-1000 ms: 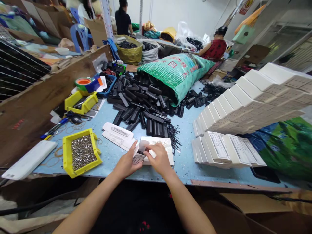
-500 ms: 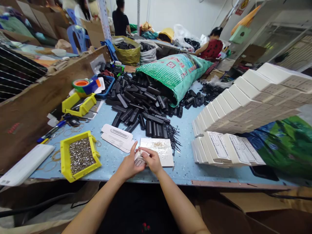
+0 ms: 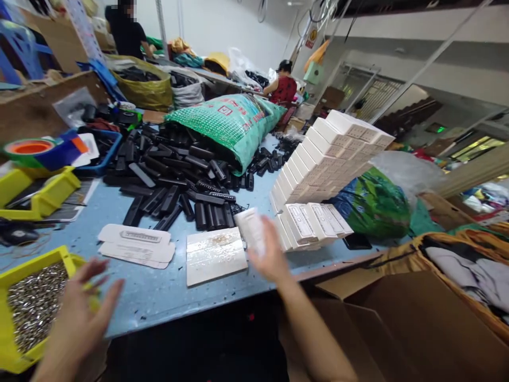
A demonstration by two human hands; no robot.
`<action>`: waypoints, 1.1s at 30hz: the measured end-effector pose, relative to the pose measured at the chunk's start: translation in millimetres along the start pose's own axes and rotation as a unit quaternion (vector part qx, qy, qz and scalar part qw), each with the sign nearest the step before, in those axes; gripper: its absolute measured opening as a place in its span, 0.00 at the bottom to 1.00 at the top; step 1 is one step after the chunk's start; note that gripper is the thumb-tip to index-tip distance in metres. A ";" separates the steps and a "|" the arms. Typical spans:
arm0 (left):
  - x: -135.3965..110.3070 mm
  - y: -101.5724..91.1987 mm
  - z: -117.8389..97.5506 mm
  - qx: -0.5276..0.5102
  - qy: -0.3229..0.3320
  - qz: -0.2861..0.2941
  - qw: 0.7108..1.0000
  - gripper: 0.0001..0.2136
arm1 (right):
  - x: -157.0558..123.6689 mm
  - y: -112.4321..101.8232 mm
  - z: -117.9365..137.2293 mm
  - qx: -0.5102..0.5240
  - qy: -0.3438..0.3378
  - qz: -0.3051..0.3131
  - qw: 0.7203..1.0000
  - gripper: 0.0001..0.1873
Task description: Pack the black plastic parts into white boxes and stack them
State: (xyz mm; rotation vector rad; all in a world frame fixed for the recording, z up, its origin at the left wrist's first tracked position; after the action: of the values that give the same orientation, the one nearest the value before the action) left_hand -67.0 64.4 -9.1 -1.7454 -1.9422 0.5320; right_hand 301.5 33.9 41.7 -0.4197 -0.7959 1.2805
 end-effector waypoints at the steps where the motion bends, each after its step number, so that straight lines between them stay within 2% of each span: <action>1: 6.7 -21.8 14.5 0.089 -0.008 -0.027 0.996 0.26 | 9.8 -38.5 -17.2 -0.093 0.030 -0.044 0.994 0.41; 2: 12.7 -40.9 29.3 0.170 -0.008 -0.053 0.984 0.21 | 19.3 -72.3 -35.8 -0.176 0.074 -0.068 0.979 0.38; 3: 17.8 -53.0 43.9 0.223 0.004 -0.042 0.974 0.17 | 27.9 -98.8 -54.0 -0.239 0.126 -0.076 0.960 0.37; 4: 21.4 -60.3 58.1 0.253 0.016 -0.022 0.967 0.13 | 35.7 -116.3 -68.3 -0.283 0.162 -0.078 0.942 0.35; 5: 23.4 -63.1 70.4 0.267 0.029 0.003 0.963 0.11 | 42.9 -124.2 -76.9 -0.307 0.176 -0.088 0.931 0.34; 6: 24.3 -62.5 80.1 0.269 0.039 0.028 0.962 0.10 | 50.0 -121.5 -79.2 -0.307 0.164 -0.100 0.932 0.33; 7: 24.5 -60.4 86.8 0.267 0.044 0.042 0.962 0.09 | 57.6 -108.2 -75.5 -0.284 0.126 -0.108 0.944 0.31; 8: 24.4 -57.9 90.4 0.267 0.042 0.047 0.962 0.09 | 66.1 -85.5 -67.3 -0.242 0.072 -0.106 0.962 0.29; 10: 24.3 -54.2 90.5 0.275 0.023 0.047 0.960 0.12 | 87.9 -19.7 -45.3 -0.127 -0.033 -0.046 0.990 0.23; 11: 24.3 -54.0 88.1 0.279 0.012 0.045 0.959 0.14 | 101.6 17.6 -35.2 -0.076 -0.057 0.003 0.995 0.21; 13: 24.2 -57.3 80.0 0.283 0.006 0.040 0.958 0.16 | 132.9 83.9 -21.9 -0.006 -0.049 0.074 0.996 0.23; 15: 22.5 -64.5 70.3 0.272 0.027 0.025 0.962 0.16 | 162.7 126.8 -17.8 0.036 -0.013 0.087 0.995 0.24; 16: 20.6 -69.2 65.8 0.260 0.038 0.011 0.965 0.16 | 173.9 138.8 -18.3 0.052 0.001 0.083 0.995 0.23; 18: 14.2 -78.4 59.6 0.224 0.027 -0.025 0.974 0.16 | 184.3 147.2 -22.1 0.077 0.014 0.067 0.995 0.20; 19: 9.8 -81.7 58.3 0.201 -0.009 -0.047 0.978 0.15 | 182.3 145.9 -24.6 0.085 0.017 0.057 0.995 0.18; 21: -2.0 -80.1 57.3 0.111 -0.124 -0.086 0.982 0.14 | 163.1 139.0 -30.7 0.152 0.039 0.037 0.987 0.19; 23: -14.5 -59.1 52.1 -0.075 -0.228 -0.099 0.966 0.17 | 127.4 134.7 -34.9 0.251 0.076 0.041 0.964 0.21; 24: -18.9 -40.5 45.7 -0.190 -0.256 -0.090 0.943 0.18 | 105.9 135.4 -35.4 0.308 0.104 0.060 0.944 0.21; 25: -21.2 -17.5 36.2 -0.304 -0.268 -0.064 0.912 0.19 | 83.7 137.8 -34.5 0.359 0.139 0.088 0.919 0.20; 27: -23.0 33.5 13.0 -0.446 -0.299 0.026 0.843 0.17 | 43.5 142.4 -27.4 0.420 0.202 0.139 0.874 0.16; 28: -23.7 57.8 1.9 -0.491 -0.322 0.065 0.807 0.16 | 28.5 142.7 -21.5 0.450 0.222 0.148 0.853 0.15; 30: -22.6 93.7 -16.5 -0.515 -0.335 0.103 0.782 0.15 | 12.5 136.8 -5.9 0.499 0.213 0.131 0.830 0.14; 33: -21.2 118.8 -31.6 -0.523 -0.316 0.122 0.783 0.16 | 13.8 118.2 18.1 0.557 0.152 0.083 0.812 0.14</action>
State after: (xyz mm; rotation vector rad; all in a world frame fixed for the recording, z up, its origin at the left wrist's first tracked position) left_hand 49.2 56.1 -53.6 -2.7816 -2.8097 0.0480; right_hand 208.8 75.5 -22.7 0.2771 0.3436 1.5623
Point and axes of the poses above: each hand's wrist, its own x-axis towards the middle knuckle, its own y-axis out of the palm, z = x × y, the point moved 4 cm from there along x, towards the middle knuckle, and after that the axes turned 4 degrees about z, right-handed, at the moved point
